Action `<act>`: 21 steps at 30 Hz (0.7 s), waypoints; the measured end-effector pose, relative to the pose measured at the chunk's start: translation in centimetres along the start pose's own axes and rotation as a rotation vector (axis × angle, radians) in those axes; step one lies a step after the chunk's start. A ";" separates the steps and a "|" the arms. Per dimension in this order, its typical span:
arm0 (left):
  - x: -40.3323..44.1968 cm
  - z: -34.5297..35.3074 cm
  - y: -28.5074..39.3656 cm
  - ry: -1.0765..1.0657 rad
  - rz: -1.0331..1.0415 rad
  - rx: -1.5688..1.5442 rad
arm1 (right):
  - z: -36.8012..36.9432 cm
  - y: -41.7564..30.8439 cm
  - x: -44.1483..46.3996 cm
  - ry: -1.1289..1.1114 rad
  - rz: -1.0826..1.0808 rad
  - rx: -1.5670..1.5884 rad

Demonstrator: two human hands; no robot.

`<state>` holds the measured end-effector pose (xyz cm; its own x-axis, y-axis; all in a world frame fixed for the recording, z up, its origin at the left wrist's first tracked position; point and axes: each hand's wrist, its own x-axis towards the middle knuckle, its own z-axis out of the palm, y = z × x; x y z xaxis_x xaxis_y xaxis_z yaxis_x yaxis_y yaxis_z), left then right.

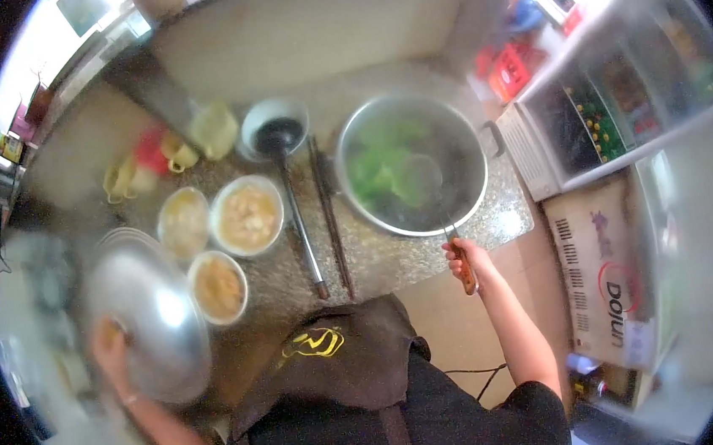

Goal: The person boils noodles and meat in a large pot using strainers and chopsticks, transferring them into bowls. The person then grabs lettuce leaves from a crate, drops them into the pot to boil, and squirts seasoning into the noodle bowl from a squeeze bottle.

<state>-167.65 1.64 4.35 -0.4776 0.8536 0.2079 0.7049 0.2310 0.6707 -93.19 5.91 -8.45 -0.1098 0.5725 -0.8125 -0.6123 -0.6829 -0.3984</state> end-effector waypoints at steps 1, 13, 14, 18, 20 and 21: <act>0.1 0.1 -0.5 -0.001 -0.002 -0.042 | 1.0 0.4 0.1 -0.003 -0.004 0.003; -0.1 -0.5 1.8 -0.026 0.154 -0.004 | 2.9 1.7 -1.0 0.345 -0.390 -0.376; -0.1 -0.4 1.6 -0.024 0.172 -0.034 | 2.8 1.5 -0.8 0.382 -0.476 -0.497; -0.3 0.0 3.1 -0.034 0.145 0.038 | 4.0 -0.6 1.4 0.386 -0.618 -0.548; -0.1 0.3 3.9 -0.045 0.088 0.056 | 5.3 -1.6 2.9 0.307 -0.597 -0.441; 0.0 0.4 4.0 -0.046 0.094 0.055 | 5.9 -1.6 3.6 0.268 -0.586 -0.416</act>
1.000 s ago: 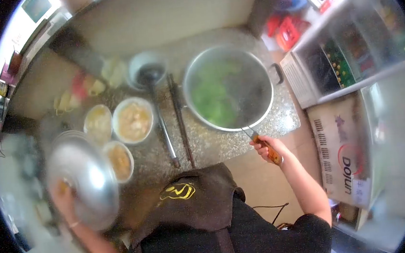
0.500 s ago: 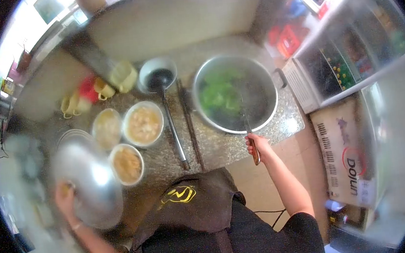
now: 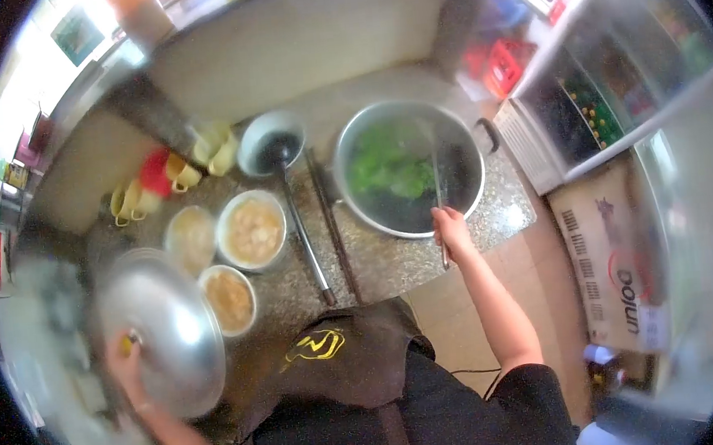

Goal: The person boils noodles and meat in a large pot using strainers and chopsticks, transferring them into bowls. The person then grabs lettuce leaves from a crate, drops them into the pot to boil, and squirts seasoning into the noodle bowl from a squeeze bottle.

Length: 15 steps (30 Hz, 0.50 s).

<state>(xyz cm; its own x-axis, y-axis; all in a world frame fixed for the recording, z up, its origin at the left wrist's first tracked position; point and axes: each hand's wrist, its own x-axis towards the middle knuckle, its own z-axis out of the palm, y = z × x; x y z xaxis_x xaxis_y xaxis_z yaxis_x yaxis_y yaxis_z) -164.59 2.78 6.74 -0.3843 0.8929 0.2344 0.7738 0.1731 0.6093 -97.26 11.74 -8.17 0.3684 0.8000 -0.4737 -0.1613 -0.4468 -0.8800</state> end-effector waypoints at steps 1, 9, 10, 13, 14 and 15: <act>0.1 0.1 -0.2 -0.014 0.001 0.001 | 0.8 0.1 0.0 -0.052 0.026 0.011; -1.4 0.0 0.4 -0.039 0.019 -0.033 | -3.4 0.6 -2.8 -0.103 0.344 0.212; -1.2 0.1 0.8 -0.043 -0.013 -0.051 | -3.5 0.2 -2.3 -0.025 0.325 0.252; -1.3 0.3 1.7 -0.045 -0.051 -0.069 | -3.9 0.7 1.7 -0.096 0.301 0.395; -1.4 0.4 1.9 -0.044 -0.055 -0.071 | -3.4 0.3 3.2 -0.085 0.340 0.479; -1.5 0.4 1.7 -0.042 -0.054 -0.070 | -2.7 -0.1 4.6 -0.073 0.378 0.565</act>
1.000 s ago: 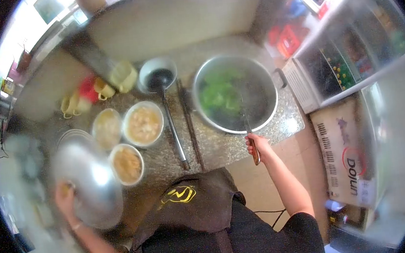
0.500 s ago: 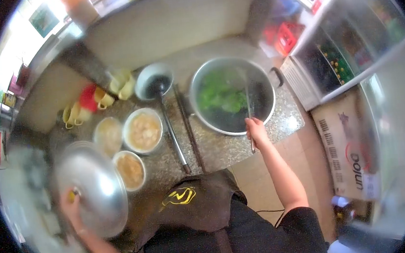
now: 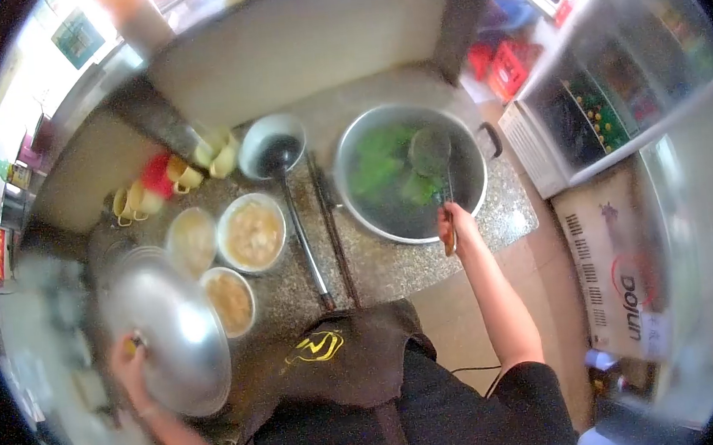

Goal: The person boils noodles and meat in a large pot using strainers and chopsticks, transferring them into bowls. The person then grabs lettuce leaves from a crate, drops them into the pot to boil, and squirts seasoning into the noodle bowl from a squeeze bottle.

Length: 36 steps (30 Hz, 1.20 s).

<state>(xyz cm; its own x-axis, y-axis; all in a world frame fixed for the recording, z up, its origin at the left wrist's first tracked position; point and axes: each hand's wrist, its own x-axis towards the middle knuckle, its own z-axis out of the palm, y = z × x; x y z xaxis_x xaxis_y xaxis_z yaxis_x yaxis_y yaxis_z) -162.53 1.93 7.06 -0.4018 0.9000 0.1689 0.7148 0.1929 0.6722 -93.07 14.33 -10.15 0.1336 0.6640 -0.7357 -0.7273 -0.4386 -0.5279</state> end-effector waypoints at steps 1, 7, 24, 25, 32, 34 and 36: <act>-0.1 0.1 -0.4 -0.001 0.017 0.032 | 0.8 -0.3 1.1 -0.002 0.000 0.001; -1.0 0.8 0.2 0.021 0.033 0.060 | 5.4 2.7 2.8 -0.092 0.084 -0.122; -2.1 0.1 -0.7 0.032 -0.007 0.018 | -1.0 1.2 -7.1 -0.545 0.251 0.533; -2.0 0.2 -0.6 0.024 -0.005 0.024 | -1.2 0.9 -7.8 -0.512 0.213 0.461; -1.1 0.2 -1.5 -0.005 -0.032 0.028 | -1.0 0.4 -12.5 -0.342 -0.012 0.009; -0.9 0.2 -2.4 -0.003 -0.017 0.029 | -1.0 0.8 -12.6 -0.293 -0.034 -0.080; -0.4 0.5 -3.1 -0.017 0.012 0.056 | -1.0 0.8 -12.2 -0.185 0.035 -0.089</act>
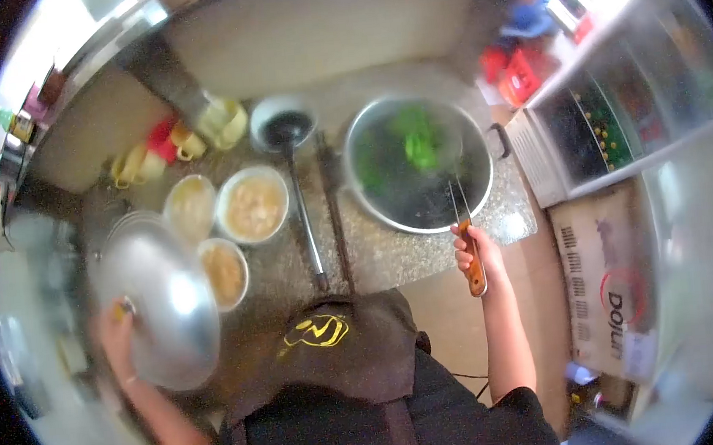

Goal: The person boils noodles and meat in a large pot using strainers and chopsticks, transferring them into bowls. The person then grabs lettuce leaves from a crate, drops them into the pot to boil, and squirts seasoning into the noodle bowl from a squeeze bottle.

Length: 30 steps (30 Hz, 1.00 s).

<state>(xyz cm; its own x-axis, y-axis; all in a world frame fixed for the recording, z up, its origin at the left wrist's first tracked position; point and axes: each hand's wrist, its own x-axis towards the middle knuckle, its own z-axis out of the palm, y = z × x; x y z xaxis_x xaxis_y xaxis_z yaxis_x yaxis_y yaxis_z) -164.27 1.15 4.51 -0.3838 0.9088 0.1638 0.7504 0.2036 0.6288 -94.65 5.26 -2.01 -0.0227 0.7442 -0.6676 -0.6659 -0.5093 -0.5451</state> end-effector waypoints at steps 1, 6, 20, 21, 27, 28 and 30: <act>-0.7 -0.4 -0.4 0.003 0.002 -0.060 | 0.1 0.2 0.2 -0.021 0.032 -0.024; -2.0 -2.1 -0.5 0.027 0.021 -0.091 | -0.7 3.9 -2.3 0.064 -0.047 -0.129; -4.8 -5.0 -5.3 0.101 -0.079 0.017 | -1.6 4.0 -4.7 0.172 -0.074 -0.253; -5.1 -5.2 -5.4 0.088 -0.092 0.009 | -2.2 4.1 -4.5 0.176 -0.077 -0.259; -5.4 -5.2 -11.2 0.068 -0.100 -0.105 | -1.8 5.3 -3.1 0.185 -0.089 -0.264; -5.4 -5.3 -11.5 0.038 -0.147 -0.056 | -2.0 5.4 -2.9 0.129 -0.089 -0.206; -5.6 -5.7 -10.7 0.052 -0.067 -0.038 | -1.9 6.1 -2.5 0.088 -0.109 -0.182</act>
<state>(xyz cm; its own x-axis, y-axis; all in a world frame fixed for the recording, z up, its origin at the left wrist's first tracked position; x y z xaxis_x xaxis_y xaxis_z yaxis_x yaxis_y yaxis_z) -173.23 -8.22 1.15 -0.4603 0.8734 0.1591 0.7018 0.2483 0.6677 -97.28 -0.54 -4.61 0.1124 0.7628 -0.6368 -0.5150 -0.5034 -0.6938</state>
